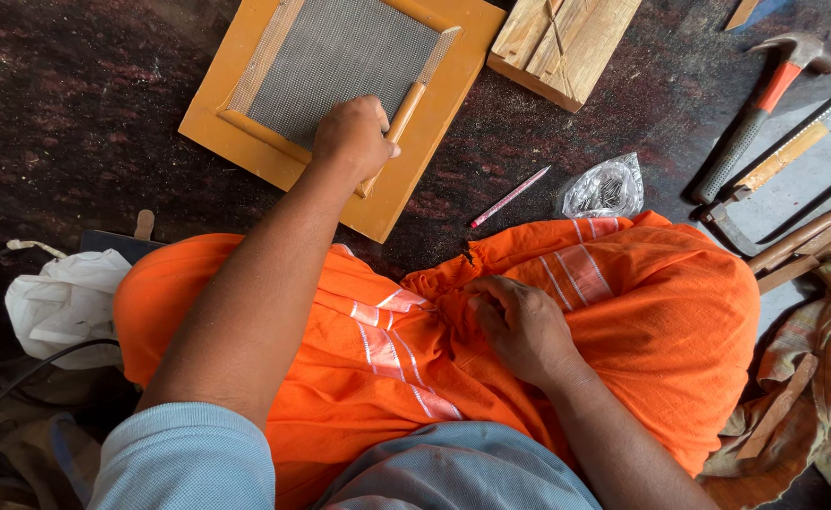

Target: The person assembles a wooden frame with a mesh screen by hammering nails into the frame, sawing wooden strips to size, and fitting them into the frame. The person uses a hammer, saw, and nails to complete the assembly.

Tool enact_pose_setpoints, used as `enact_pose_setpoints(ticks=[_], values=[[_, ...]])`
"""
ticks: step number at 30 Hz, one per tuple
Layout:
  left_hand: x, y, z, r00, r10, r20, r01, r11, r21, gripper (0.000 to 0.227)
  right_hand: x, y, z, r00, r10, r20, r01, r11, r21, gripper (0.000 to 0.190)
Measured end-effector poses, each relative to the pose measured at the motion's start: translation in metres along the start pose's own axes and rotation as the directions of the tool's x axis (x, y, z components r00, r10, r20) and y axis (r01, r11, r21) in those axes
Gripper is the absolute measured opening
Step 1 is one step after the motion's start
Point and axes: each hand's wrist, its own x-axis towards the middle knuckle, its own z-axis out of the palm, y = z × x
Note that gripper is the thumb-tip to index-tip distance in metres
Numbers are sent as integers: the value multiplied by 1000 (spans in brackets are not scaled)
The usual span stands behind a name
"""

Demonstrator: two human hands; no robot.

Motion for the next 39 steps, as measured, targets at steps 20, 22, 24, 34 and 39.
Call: enact_pose_setpoints(ticks=[20,22,24,34,39], values=[[-1,0,0,998,-48,42,49,999,-11,36,-1,0,-1,999,-39,-20,40,998,38,20],[4,-2,4,999,-26,22,26,999,18,37,-1,2,-1,998,-48,-35,49,998,27,20],[6,-8,7,1000,8,-2,-8,1000,29,39,-2,4,1,998,-48,-34,49,999,23,20],[10,-8,8,1000,-16,7,16,999,47,40,-1,6,1,1000,10,-23,-9,999,51,22],[1,2,2,998,-47,32,44,996,72,40,-2,5,1,999,27,-19,-26,998,61,23]])
